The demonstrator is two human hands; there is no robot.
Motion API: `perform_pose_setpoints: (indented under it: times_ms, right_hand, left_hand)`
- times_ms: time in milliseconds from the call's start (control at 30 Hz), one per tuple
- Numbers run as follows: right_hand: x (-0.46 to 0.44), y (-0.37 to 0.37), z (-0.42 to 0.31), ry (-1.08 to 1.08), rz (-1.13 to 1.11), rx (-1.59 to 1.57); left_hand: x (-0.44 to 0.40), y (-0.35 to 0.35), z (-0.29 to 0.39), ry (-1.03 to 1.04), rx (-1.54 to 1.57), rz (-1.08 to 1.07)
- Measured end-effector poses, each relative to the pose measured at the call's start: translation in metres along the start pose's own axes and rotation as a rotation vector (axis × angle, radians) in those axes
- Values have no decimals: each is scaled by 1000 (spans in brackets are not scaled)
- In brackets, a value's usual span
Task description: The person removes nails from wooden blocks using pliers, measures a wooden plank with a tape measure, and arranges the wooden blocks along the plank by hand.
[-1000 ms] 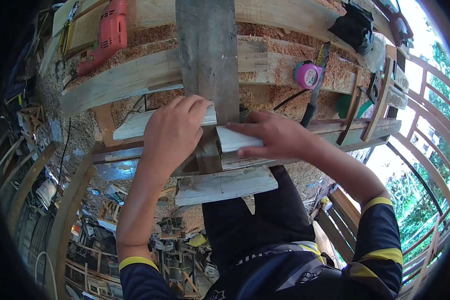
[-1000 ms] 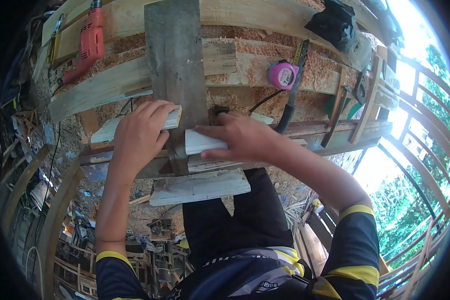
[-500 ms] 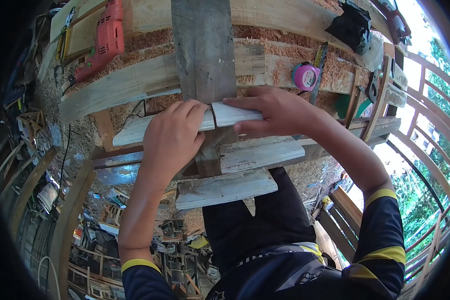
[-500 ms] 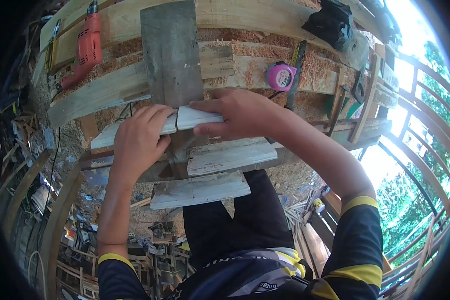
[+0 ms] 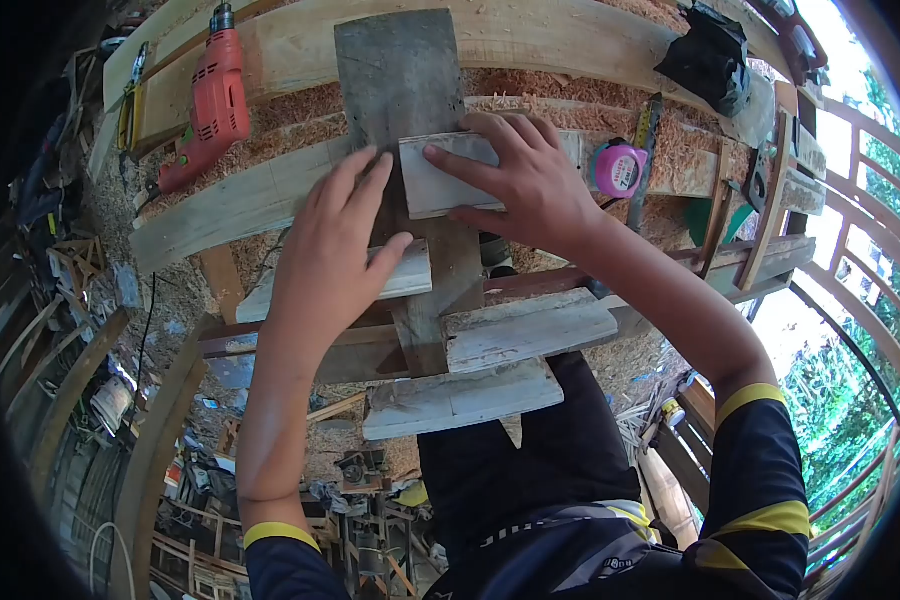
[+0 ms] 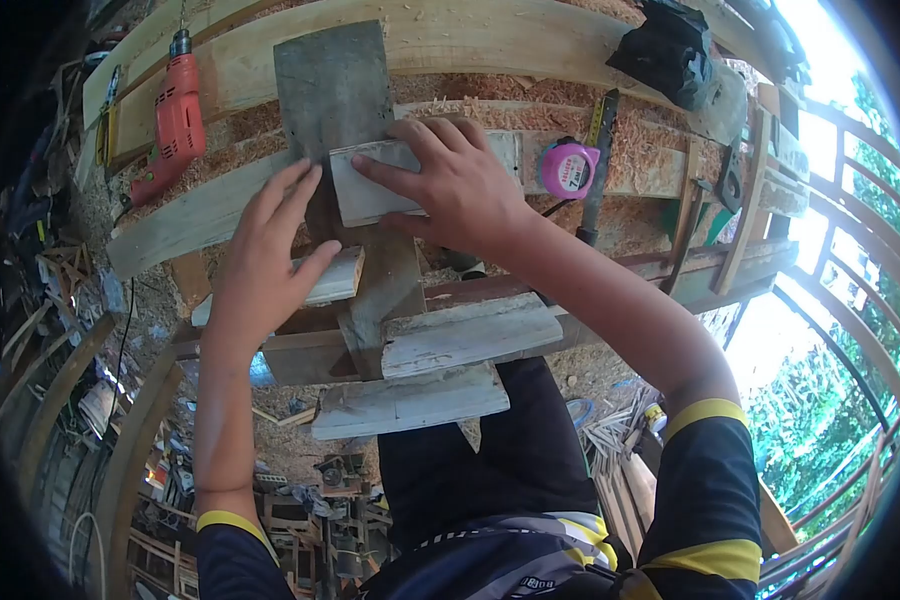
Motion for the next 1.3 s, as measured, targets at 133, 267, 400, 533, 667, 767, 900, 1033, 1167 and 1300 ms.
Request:
perform_pose_setpoints:
  times_ms: [133, 267, 400, 533, 667, 767, 900, 1033, 1167, 1300]
  right_hand:
    - [0, -4, 3, -25, -30, -17]
    - [8, -6, 6, -14, -25, -18]
    - [31, -15, 12, 101, 16, -5]
    - [73, -26, 32, 387, 221, -10]
    - [123, -17, 62, 728, 264, 71]
    - [138, -14, 73, 854, 189, -19]
    - [133, -3, 81, 862, 223, -83]
    - [132, -4, 86, 817, 260, -135]
    - [137, -20, 92, 797, 330, -482]
    - [137, -40, 107, 660, 359, -1169]
  left_hand:
    - [-29, 8, 10, 139, -208, 63]
    - [-41, 14, 16, 102, -223, 67]
    - [-44, 12, 23, 94, -272, 62]
    - [-46, 16, 33, 69, -379, 45]
    - [-49, 23, 50, -9, -493, 7]
    - [-49, 30, 55, -60, -552, 5]
    - [-46, 40, 57, -109, -590, 33]
    - [-42, 40, 70, -172, -526, 43]
    - [-42, 40, 62, -110, -450, 124]
    - [-51, 34, 67, -173, -529, 43]
Point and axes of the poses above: each hand's wrist, its own x-axis away from the middle knuckle, its own y-axis out of the palm, z = x × y, the point moved 1 cm from there along -x, towards the middle knuckle, and after that the axes turned 1 degree about x, right-handed, at the moved point
